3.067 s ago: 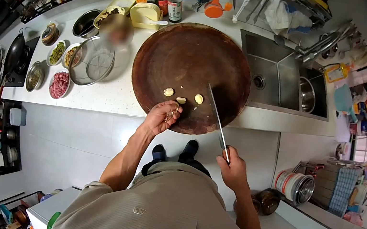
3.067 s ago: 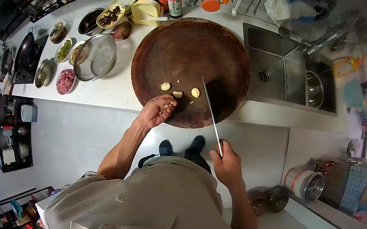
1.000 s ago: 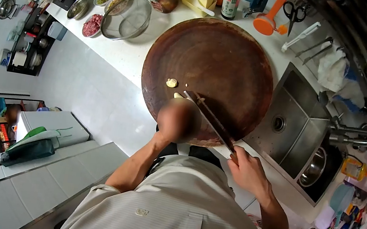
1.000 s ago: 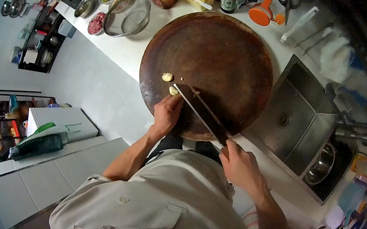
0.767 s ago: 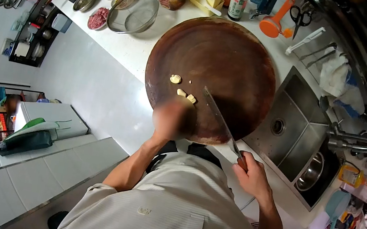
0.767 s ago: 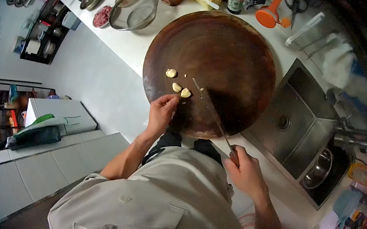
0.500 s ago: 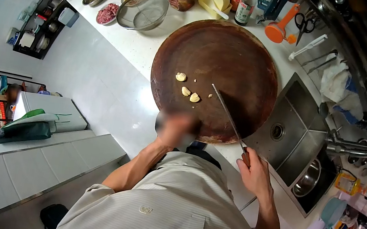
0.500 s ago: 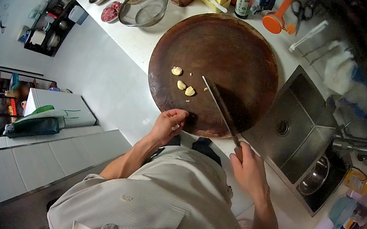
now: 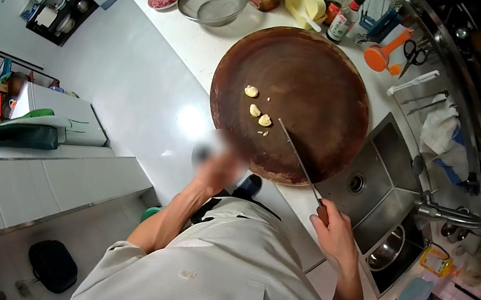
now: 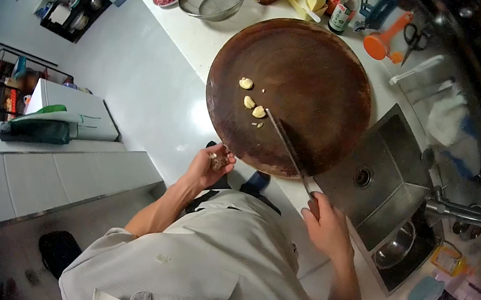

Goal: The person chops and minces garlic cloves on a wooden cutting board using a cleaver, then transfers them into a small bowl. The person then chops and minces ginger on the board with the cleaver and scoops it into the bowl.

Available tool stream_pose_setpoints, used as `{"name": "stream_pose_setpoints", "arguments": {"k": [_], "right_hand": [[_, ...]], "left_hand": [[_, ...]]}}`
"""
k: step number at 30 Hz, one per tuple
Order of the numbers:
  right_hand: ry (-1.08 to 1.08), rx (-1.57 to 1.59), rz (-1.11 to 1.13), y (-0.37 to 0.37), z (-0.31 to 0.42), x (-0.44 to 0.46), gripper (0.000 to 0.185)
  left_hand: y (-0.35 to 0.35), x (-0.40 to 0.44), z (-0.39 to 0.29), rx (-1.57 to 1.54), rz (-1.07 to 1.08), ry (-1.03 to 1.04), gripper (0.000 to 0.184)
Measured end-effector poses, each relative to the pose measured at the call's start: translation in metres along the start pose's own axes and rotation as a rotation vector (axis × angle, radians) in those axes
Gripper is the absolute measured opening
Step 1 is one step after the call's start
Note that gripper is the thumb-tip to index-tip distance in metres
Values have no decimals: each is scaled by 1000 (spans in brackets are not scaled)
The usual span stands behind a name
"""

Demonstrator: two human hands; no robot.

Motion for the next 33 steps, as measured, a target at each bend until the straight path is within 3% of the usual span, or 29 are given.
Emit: {"name": "stream_pose_setpoints", "arguments": {"k": [4, 7, 11, 13, 16, 18, 24, 26, 27, 32, 33], "right_hand": [[-122, -141, -59, 12, 0, 5, 43], [-235, -344, -81, 31, 15, 2, 43], [-369, -265, 48, 52, 32, -1, 41], [-381, -227, 41, 56, 31, -3, 40], [-353, -203, 5, 54, 36, -3, 39], [-318, -227, -29, 54, 37, -3, 39], [-263, -354, -69, 97, 43, -3, 39], [-272, -314, 15, 114, 58, -6, 39], [-269, -297, 27, 118, 62, -8, 38], [-261, -200, 40, 132, 78, -15, 35], [-234, -128, 36, 133, 72, -13, 31]], "left_hand": [[-20, 14, 13, -165, 91, 3, 26], [-34, 33, 13, -91, 225, 73, 30], [-51, 45, 0, 61, 106, -2, 35], [-57, 54, -8, 268, 58, 58, 35], [-47, 49, -3, -54, 177, -48, 34], [-25, 28, -5, -126, -26, -154, 34], [-20, 35, 6, -172, 14, -150, 31], [-9, 24, -7, -190, -67, -107, 31], [-18, 38, 4, -301, 140, -144, 29], [-19, 24, 4, -432, 218, -167, 25], [-6, 17, -4, -506, 350, -149, 25]]}}
Point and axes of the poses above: each hand's wrist, its own x-axis towards the middle knuckle, its own y-axis out of the palm, z = x × y, the point moved 10 cm from there along x, towards the middle knuckle, and after that the axes turned 10 degrees about z, right-handed, at the moved point
